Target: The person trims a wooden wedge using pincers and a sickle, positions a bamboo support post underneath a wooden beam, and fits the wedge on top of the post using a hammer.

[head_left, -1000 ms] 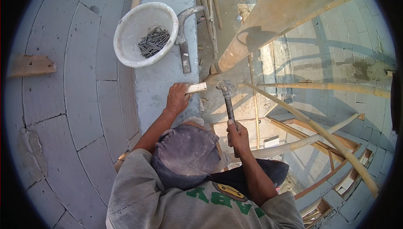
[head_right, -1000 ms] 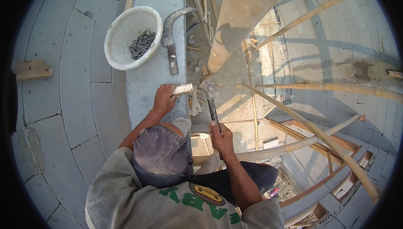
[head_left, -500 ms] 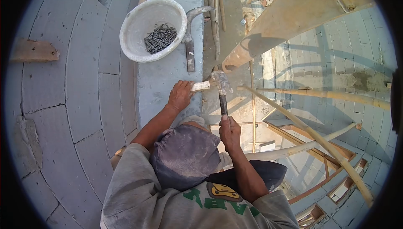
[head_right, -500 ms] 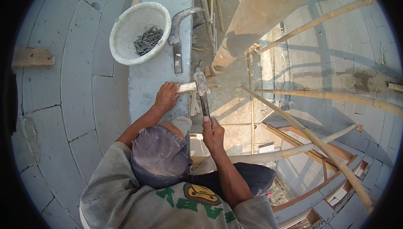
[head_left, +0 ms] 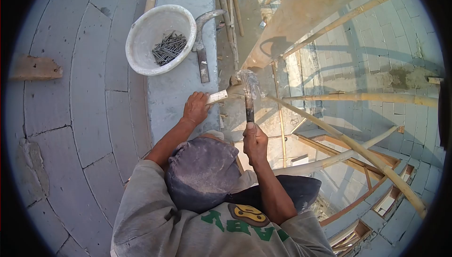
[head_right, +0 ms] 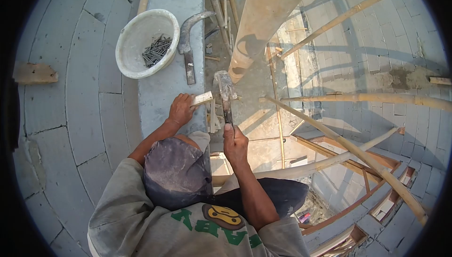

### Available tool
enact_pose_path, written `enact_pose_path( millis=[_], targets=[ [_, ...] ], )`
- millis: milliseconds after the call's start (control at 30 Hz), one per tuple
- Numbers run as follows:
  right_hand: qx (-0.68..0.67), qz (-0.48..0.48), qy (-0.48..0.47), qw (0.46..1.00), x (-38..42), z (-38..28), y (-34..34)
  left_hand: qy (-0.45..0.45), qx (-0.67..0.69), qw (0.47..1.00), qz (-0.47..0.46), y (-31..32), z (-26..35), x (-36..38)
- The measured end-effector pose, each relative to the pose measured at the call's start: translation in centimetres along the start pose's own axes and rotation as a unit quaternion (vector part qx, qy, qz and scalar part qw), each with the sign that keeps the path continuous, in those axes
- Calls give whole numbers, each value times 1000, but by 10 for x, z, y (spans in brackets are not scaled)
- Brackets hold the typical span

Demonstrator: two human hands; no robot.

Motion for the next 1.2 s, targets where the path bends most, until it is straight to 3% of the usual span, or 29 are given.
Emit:
enact_pose_path(
  millis=[167, 200, 233, 300, 333, 433, 467, 633, 700, 767, 833, 900, 1000, 1067, 1167, 1200],
  targets=[
    [-131, 18, -201, 971, 1, -65, -10, -7, -11, 1000, 6, 0, -3, -3],
    [-126, 37, -217, 967, 2, -46, -3, -12, -6, 1000, 8, 1, -5, -1],
    [-6, 30, -224, 974, 5, -9, -3, -14, -1, 1000, 11, 3, -6, -1],
    [163, -17, -54, 985, 7, 27, 13, -12, -5, 1000, 3, 3, -1, -3],
    [224, -81, 75, 968, -2, 46, 19, -8, -13, 1000, -8, 3, 5, -3],
    [169, -67, 66, 981, 7, 43, 17, -12, -12, 1000, -3, 2, -1, -11],
    [162, -50, 12, 985, 11, 28, 11, -14, 0, 1000, -7, 6, -3, -9],
    [37, 0, -70, 997, 8, -38, -12, -6, 3, 1000, 7, 4, 1, -11],
    [-7, 2, -126, 992, 4, -38, -12, -6, 1, 1000, 6, 5, -2, -8],
    [44, 6, -148, 988, 0, -12, -4, -4, -5, 1000, 4, 6, -1, -9],
    [97, 2, -88, 991, 2, 33, 5, -10, -8, 1000, 3, 4, 0, -10],
    [188, -42, 63, 979, 1, 60, 8, 3, -16, 1000, -10, 3, 8, -12],
    [122, -28, 164, 979, 13, 69, 1, 30, -26, 999, -18, 0, 16, -16],
    [19, -4, 193, 981, 16, 32, -9, 19, -7, 1000, 9, 4, 11, -15],
    [-68, 28, 205, 976, 25, -1, -23, -29, -4, 999, -46, 6, 18, -20],
    [-84, 32, 215, 973, 28, -4, -30, -90, 79, 989, -93, -1, 25, -23]
  ],
)
Point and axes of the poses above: each hand's wrist, its own x-axis away from the middle knuckle, its own y-axis out of the palm, z = x × y, the point moved 1 cm from there along -x, towards the middle knuckle, and after that the axes turned 8 degrees about -y, right-handed, at the moved point
